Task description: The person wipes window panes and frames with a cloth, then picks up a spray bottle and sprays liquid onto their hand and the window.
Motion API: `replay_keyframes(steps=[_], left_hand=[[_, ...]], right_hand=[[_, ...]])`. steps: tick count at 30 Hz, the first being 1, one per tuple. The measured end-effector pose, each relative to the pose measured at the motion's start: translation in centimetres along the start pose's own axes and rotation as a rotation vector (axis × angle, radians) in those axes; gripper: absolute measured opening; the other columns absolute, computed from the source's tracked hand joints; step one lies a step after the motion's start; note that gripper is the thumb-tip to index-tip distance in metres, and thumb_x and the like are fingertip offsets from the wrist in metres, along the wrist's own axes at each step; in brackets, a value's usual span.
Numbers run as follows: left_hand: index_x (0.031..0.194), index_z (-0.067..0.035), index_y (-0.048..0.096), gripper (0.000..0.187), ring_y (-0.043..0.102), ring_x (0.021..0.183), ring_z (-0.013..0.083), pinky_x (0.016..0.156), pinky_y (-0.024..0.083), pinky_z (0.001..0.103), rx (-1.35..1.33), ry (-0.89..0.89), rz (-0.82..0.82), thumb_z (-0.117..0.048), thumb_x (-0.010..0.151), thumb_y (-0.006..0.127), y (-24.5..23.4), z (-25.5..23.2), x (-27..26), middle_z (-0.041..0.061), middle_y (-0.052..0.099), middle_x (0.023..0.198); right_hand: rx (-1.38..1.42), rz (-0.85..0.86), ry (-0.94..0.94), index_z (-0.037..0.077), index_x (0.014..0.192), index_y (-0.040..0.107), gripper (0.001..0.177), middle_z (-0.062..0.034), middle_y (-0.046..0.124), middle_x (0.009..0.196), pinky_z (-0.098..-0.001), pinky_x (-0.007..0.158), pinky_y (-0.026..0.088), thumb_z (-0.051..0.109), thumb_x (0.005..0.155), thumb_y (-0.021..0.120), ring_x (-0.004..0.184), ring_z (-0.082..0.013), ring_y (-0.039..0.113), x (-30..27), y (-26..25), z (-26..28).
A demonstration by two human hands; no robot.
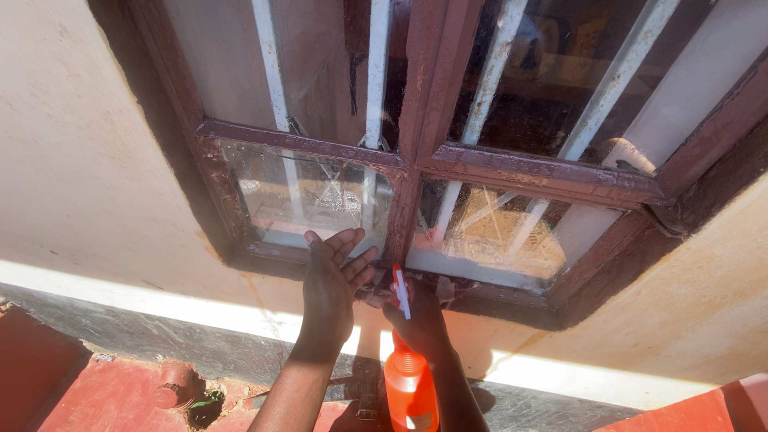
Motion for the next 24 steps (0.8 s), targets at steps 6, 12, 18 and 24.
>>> replay_keyframes(steps=[6,12,18,24], left_hand=[[0.132,-0.001,0.053,0.080,0.066,0.116,0.0297,0.099,0.051,0.044,-0.005,0.038,0.051,-0.065,0.098,0.020,0.1,0.6,0.1,0.015,0.064,0.136],[0.131,-0.001,0.054,0.079,0.067,0.114,0.0303,0.099,0.051,0.045,-0.004,0.019,0.057,-0.065,0.098,0.020,0.6,0.9,0.1,0.015,0.064,0.135],[0.131,-0.001,0.054,0.078,0.067,0.114,0.0295,0.100,0.050,0.045,-0.026,0.001,0.044,-0.063,0.099,0.020,1.0,0.5,0.2,0.014,0.064,0.135],[0.131,0.000,0.054,0.079,0.066,0.113,0.0304,0.101,0.050,0.045,-0.041,0.027,0.059,-0.064,0.100,0.020,1.0,0.1,0.3,0.016,0.063,0.134]], right_hand=[[0.083,0.042,-0.049,0.002,0.114,0.062,0.046,-0.0087,0.071,0.092,-0.0367,0.078,0.057,0.025,0.078,0.077,0.086,-0.0224,0.071,-0.3,-0.3,-0.1],[-0.011,0.007,-0.076,0.004,0.120,0.061,0.046,-0.0128,0.072,0.089,-0.0376,0.080,0.058,0.022,0.080,0.073,0.084,-0.0253,0.073,-0.1,-1.0,1.0],[0.090,-0.066,-0.273,0.000,0.129,0.055,0.057,-0.0142,0.071,0.110,-0.0391,0.085,0.059,0.021,0.081,0.077,0.103,-0.0265,0.074,0.0,-2.0,2.7],[0.006,-0.010,-0.097,0.004,0.127,0.058,0.054,-0.0159,0.076,0.104,-0.0376,0.085,0.061,0.027,0.083,0.076,0.094,-0.0263,0.078,0.3,-2.3,4.2]])
Point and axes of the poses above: each hand's wrist, its own x-axis towards the middle knuckle, its own y-axis out of the palm, z = x × y, the point moved 1 cm from there along x, towards the middle knuckle
